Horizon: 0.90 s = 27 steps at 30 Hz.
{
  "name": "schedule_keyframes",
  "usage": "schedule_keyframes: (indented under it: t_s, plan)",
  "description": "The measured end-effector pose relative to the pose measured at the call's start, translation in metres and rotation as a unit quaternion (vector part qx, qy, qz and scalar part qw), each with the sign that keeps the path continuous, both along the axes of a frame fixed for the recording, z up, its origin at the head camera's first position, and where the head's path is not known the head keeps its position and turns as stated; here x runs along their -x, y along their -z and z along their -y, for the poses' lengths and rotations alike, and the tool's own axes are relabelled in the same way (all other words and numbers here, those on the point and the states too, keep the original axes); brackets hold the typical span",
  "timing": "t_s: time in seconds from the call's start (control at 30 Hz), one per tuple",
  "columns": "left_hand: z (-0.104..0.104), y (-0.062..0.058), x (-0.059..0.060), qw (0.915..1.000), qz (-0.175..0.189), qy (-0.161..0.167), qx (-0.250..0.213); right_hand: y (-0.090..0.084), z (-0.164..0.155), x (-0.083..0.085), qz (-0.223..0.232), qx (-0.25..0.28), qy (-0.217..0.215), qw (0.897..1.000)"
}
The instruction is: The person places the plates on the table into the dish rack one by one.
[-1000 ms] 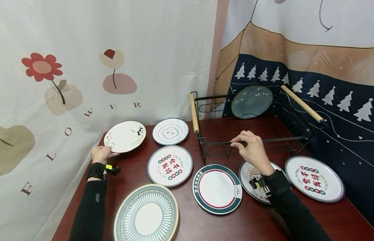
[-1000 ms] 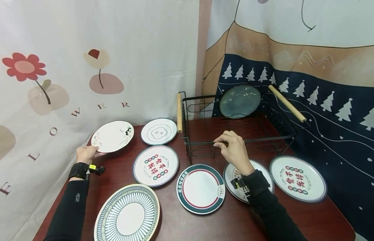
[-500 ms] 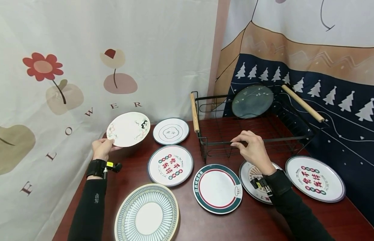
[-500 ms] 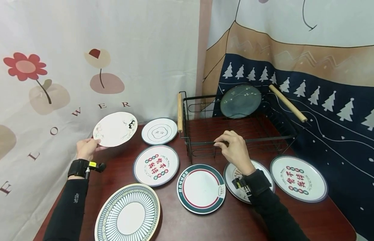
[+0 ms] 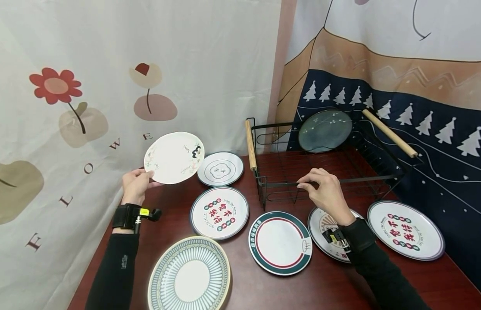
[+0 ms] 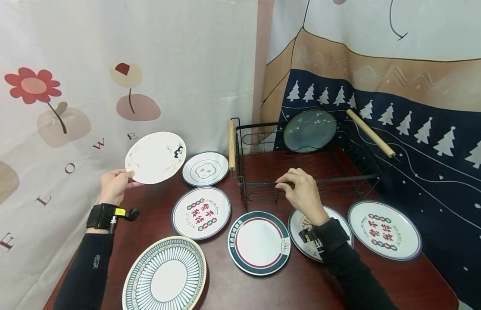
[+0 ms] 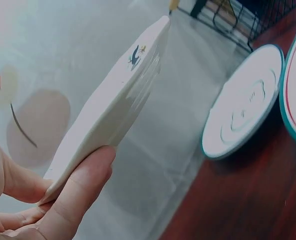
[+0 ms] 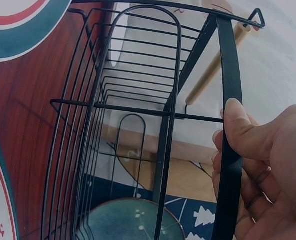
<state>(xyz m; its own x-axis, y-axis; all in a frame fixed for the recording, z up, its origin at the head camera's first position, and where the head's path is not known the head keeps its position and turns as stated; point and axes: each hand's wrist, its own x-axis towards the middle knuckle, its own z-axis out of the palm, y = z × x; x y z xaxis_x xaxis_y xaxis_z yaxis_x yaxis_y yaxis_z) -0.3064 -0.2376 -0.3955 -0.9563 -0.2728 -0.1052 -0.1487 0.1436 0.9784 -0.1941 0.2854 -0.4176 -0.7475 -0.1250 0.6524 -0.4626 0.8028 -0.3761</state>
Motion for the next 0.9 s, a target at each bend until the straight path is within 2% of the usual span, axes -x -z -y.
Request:
schedule_keyframes:
  t_s: [0.43, 0.67, 0.9]
  plan:
    - [-0.036, -0.03, -0.022, 0.9968, -0.068, 0.025, -0.033, 0.002, 0.0, 0.0, 0.003, -0.001, 0.005, 1.0]
    - [-0.051, -0.041, -0.028, 0.9949, -0.091, 0.028, -0.034, 0.001, 0.0, 0.0, 0.0, -0.002, 0.003, 1.0]
    - [-0.062, -0.049, -0.035, 0.9917, -0.113, 0.054, -0.032, -0.003, -0.003, 0.001, 0.002, -0.009, -0.003, 1.0]
